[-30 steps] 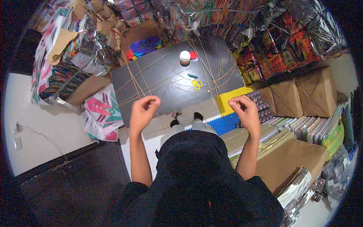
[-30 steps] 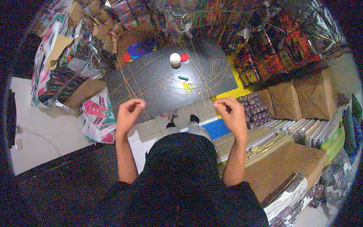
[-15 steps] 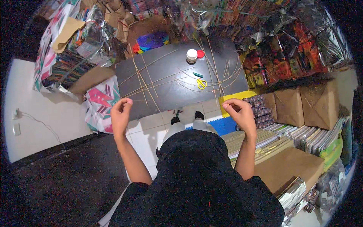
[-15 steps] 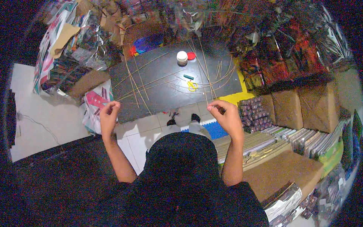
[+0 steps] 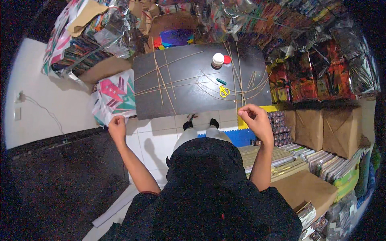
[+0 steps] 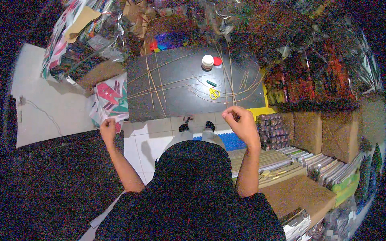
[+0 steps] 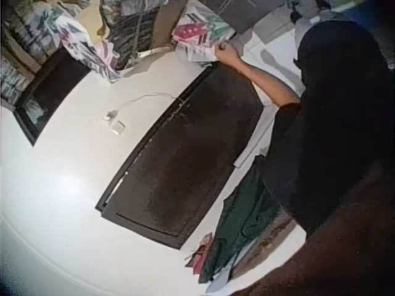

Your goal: The person assembles a bamboo frame by hand, bending and tying thin bamboo sticks together with string. They repeatedly adjust the sticks and tie knots to secure intersections, gradually forming a larger structure on the table.

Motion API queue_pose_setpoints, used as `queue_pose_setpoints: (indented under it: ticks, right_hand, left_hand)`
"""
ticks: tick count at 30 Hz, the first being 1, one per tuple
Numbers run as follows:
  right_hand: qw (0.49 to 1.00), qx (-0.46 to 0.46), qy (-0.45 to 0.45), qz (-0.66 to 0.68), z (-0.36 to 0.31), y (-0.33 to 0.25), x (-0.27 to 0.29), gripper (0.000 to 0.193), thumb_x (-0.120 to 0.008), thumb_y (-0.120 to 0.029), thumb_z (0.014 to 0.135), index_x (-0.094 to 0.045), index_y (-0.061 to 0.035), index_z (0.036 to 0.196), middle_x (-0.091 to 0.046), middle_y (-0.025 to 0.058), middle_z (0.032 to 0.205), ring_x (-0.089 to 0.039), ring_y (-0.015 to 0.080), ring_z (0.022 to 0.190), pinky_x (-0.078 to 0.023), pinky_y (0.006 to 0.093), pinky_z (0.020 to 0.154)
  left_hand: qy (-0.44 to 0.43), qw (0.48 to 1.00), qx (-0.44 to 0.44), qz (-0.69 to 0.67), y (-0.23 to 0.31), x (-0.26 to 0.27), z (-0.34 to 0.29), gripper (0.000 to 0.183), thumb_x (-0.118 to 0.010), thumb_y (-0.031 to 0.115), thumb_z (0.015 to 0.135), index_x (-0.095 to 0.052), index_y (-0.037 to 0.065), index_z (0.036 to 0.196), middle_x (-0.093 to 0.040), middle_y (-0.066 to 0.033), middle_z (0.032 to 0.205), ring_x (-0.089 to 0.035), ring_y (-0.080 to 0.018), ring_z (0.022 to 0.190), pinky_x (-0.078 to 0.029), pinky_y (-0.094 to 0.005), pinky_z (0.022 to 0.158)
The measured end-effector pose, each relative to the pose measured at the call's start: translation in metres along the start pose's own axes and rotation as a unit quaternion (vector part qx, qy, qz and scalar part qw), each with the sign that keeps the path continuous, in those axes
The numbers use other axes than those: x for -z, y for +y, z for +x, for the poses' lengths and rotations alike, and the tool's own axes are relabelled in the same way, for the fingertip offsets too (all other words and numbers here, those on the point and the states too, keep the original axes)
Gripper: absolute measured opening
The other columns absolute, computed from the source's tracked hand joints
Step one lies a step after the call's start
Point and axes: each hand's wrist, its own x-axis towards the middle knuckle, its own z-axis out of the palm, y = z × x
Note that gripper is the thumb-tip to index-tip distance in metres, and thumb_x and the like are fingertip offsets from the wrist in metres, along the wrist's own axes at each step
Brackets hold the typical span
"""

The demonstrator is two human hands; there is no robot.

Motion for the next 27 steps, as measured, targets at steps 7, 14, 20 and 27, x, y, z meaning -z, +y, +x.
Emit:
queue_pose_setpoints:
  ticks: [7, 14, 20, 27]
  right_hand:
    - [0.999, 0.011, -0.042, -0.015, 0.016, -0.020, -0.010, 0.020, -0.075, -0.019, 0.092, -0.073, 0.0002, 0.096, -0.064, 0.0037, 0.075, -0.055, 0.0107, 0.067, -0.046, 0.0286, 0.063]
    - [0.992, 0.085, -0.092, 0.008, 0.019, -0.037, -0.038, 0.016, -0.073, -0.017, 0.093, -0.074, -0.0008, 0.096, -0.066, 0.0022, 0.075, -0.055, 0.0089, 0.066, -0.045, 0.0279, 0.060]
    - [0.975, 0.142, -0.173, 0.008, 0.019, -0.065, -0.069, 0.015, -0.073, -0.015, 0.094, -0.074, 0.0001, 0.096, -0.063, 0.0008, 0.078, -0.052, 0.0055, 0.066, -0.042, 0.0255, 0.057]
    - [0.977, 0.155, -0.141, 0.038, 0.021, -0.091, -0.081, 0.015, -0.075, -0.016, 0.092, -0.074, -0.0010, 0.096, -0.062, 0.0017, 0.077, -0.051, 0.0071, 0.064, -0.042, 0.0265, 0.058]
  left_hand:
    - [-0.228, 0.962, 0.021, 0.149, -0.126, -0.021, -0.027, 0.040, -0.078, 0.038, 0.085, -0.077, 0.005, 0.108, -0.076, -0.0189, 0.105, -0.072, -0.0348, 0.101, -0.056, -0.0444, 0.088]
    - [-0.259, 0.963, -0.042, -0.058, 0.055, -0.031, -0.075, 0.034, -0.074, 0.022, 0.093, -0.072, 0.002, 0.121, -0.074, -0.0182, 0.116, -0.071, -0.0275, 0.105, -0.054, -0.0377, 0.094]
    - [-0.306, 0.888, -0.148, -0.308, 0.182, -0.037, -0.094, 0.029, -0.069, 0.016, 0.097, -0.071, 0.001, 0.122, -0.073, -0.0119, 0.117, -0.069, -0.0215, 0.105, -0.052, -0.0355, 0.096]
    - [-0.455, 0.828, -0.082, -0.317, 0.223, -0.036, -0.107, 0.021, -0.066, 0.017, 0.101, -0.072, -0.001, 0.111, -0.075, -0.0061, 0.101, -0.064, -0.0089, 0.090, -0.052, -0.0277, 0.081]
